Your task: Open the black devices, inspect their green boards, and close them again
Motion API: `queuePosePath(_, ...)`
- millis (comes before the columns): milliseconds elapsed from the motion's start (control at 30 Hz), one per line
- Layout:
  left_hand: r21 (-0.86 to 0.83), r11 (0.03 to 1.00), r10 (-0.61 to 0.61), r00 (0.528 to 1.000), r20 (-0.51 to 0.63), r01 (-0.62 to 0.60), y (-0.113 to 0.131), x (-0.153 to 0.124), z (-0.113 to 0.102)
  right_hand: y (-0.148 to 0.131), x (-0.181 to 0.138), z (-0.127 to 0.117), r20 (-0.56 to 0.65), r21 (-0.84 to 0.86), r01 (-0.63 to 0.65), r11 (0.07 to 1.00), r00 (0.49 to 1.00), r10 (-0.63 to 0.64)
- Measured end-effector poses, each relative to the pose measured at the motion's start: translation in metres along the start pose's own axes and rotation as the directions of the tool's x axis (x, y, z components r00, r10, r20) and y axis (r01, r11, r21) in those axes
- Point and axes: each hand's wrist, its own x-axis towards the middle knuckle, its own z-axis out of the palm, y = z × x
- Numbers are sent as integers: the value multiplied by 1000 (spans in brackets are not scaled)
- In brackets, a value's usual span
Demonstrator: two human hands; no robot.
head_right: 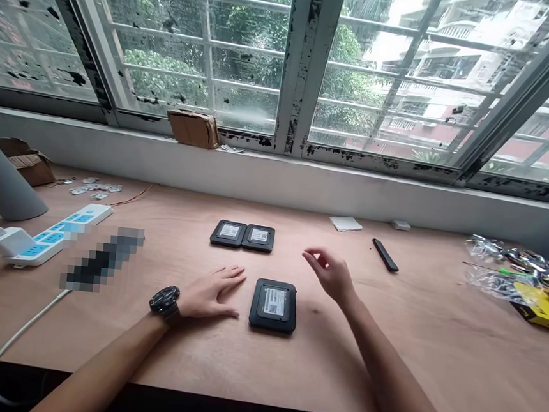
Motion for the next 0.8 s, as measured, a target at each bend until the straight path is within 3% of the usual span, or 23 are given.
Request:
queuePosePath(67, 4, 1000, -8, 1000, -3, 8, 1, 0, 0, 21, -8, -16, 194, -229, 56, 972, 981, -11)
queuePosePath(200, -12, 1000, -8, 999, -52, 8, 11, 4, 6, 45, -27, -25, 317, -374, 59, 925, 946, 68)
queuePosePath(367, -23, 994, 105, 991, -87, -108, 39, 21, 21, 29, -36, -12, 320, -333, 92, 938, 947, 21)
queuePosePath(467, 0, 994, 110, 988, -107, -111, 49, 31, 29, 12, -38, 4, 369, -244, 48, 969, 928, 47)
queuePosePath(600, 1, 998, 64, 988, -142, -65, 51, 35, 30, 1, -37, 23, 408, -184, -52, 982, 904, 125)
queuePosePath(800, -41, 997, 56, 985, -164, -64, 46, 33, 22, -1, -15, 34, 452, -230, -72, 971, 875, 172)
